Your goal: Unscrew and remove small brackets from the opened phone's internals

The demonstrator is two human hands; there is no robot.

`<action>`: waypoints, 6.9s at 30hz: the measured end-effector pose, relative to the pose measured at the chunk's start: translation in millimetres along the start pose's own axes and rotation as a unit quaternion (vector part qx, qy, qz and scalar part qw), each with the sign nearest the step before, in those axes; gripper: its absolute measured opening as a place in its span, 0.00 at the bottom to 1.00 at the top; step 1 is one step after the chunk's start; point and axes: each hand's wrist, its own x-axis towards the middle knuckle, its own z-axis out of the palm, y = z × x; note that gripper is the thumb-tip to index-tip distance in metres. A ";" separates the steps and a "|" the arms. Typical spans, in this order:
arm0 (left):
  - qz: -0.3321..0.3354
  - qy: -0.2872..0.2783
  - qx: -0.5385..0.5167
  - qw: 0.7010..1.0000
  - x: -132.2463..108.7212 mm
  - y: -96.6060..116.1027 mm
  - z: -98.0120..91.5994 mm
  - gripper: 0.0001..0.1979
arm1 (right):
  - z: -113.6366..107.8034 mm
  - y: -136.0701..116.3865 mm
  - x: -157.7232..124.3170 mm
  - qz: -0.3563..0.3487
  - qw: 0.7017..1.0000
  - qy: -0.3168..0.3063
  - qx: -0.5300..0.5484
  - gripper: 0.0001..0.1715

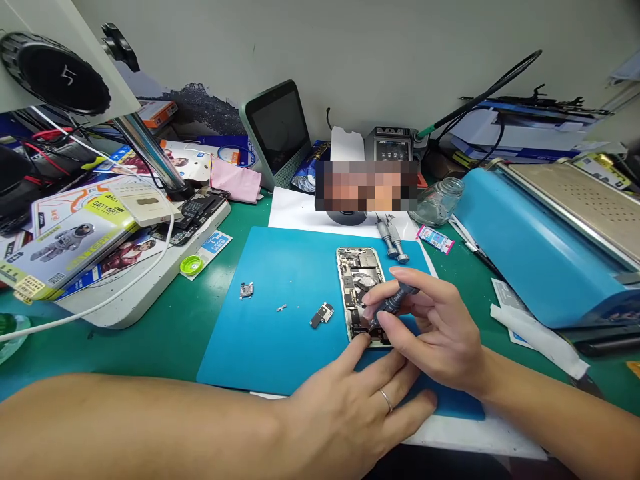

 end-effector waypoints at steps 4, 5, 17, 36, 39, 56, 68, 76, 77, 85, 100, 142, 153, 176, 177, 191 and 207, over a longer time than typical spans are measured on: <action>-0.001 0.004 0.000 1.000 -0.8 0.0 0.8 0.28 | 0.1 1.1 -0.7 0.000 1.000 0.001 0.007 0.37; -0.001 0.005 -0.001 1.000 -1.0 0.2 1.0 0.29 | 0.0 1.5 -0.9 -0.001 1.000 0.000 0.007 0.38; 0.003 -0.002 -0.001 1.000 -0.5 -0.6 1.2 0.29 | -0.4 -0.9 1.1 0.004 1.000 0.005 -0.005 0.36; 0.006 0.017 0.006 1.000 0.5 -1.5 3.2 0.25 | -0.1 1.6 -0.6 0.006 1.000 0.010 0.008 0.38; 0.009 0.014 0.007 1.000 0.7 -1.7 3.6 0.26 | 0.2 2.7 -0.5 0.006 1.000 0.012 0.009 0.39; 0.018 0.006 -0.008 1.000 1.9 -2.2 3.6 0.27 | -1.0 0.5 -0.5 0.011 1.000 0.009 0.006 0.38; 0.012 -0.004 -0.014 1.000 -0.7 -2.1 -0.5 0.30 | 0.6 2.2 -2.0 0.017 1.000 0.005 0.019 0.39; 0.010 -0.008 -0.028 1.000 -0.9 -1.6 -1.0 0.28 | 0.1 1.5 0.4 0.010 1.000 0.006 0.018 0.40; 0.010 -0.010 -0.027 1.000 -0.8 -1.4 -1.3 0.27 | 0.2 1.4 0.8 0.008 1.000 0.006 0.020 0.40; 0.008 -0.009 -0.023 1.000 -1.2 -2.3 -4.4 0.28 | 1.1 2.0 -0.5 0.014 1.000 0.011 0.023 0.38; 0.000 -0.023 -0.024 0.999 -0.7 -2.8 -5.2 0.28 | 1.6 3.0 -1.8 0.038 0.999 0.015 0.034 0.32; 0.009 -0.022 -0.002 1.000 0.7 -0.8 -4.2 0.28 | 1.0 2.1 -2.3 0.055 0.998 0.023 0.020 0.29; 0.007 -0.020 -0.002 1.000 0.5 -2.0 -3.9 0.28 | -0.1 3.6 -1.3 0.062 0.997 0.017 0.034 0.31; 0.008 -0.011 -0.006 1.000 -1.7 -1.2 -2.6 0.29 | 0.7 3.0 -0.6 0.053 0.997 0.024 0.043 0.35; 0.009 -0.010 -0.008 1.000 -1.7 -1.4 -2.4 0.29 | 0.7 3.0 -0.7 0.052 0.997 0.025 0.043 0.35; 0.006 0.003 -0.014 1.000 -1.4 -0.5 1.2 0.30 | -0.5 5.2 -1.1 0.057 0.997 0.024 0.039 0.35; 0.003 -0.018 -0.011 1.000 -1.3 -0.3 -5.1 0.29 | -0.6 3.8 -1.0 0.030 0.999 0.013 0.040 0.35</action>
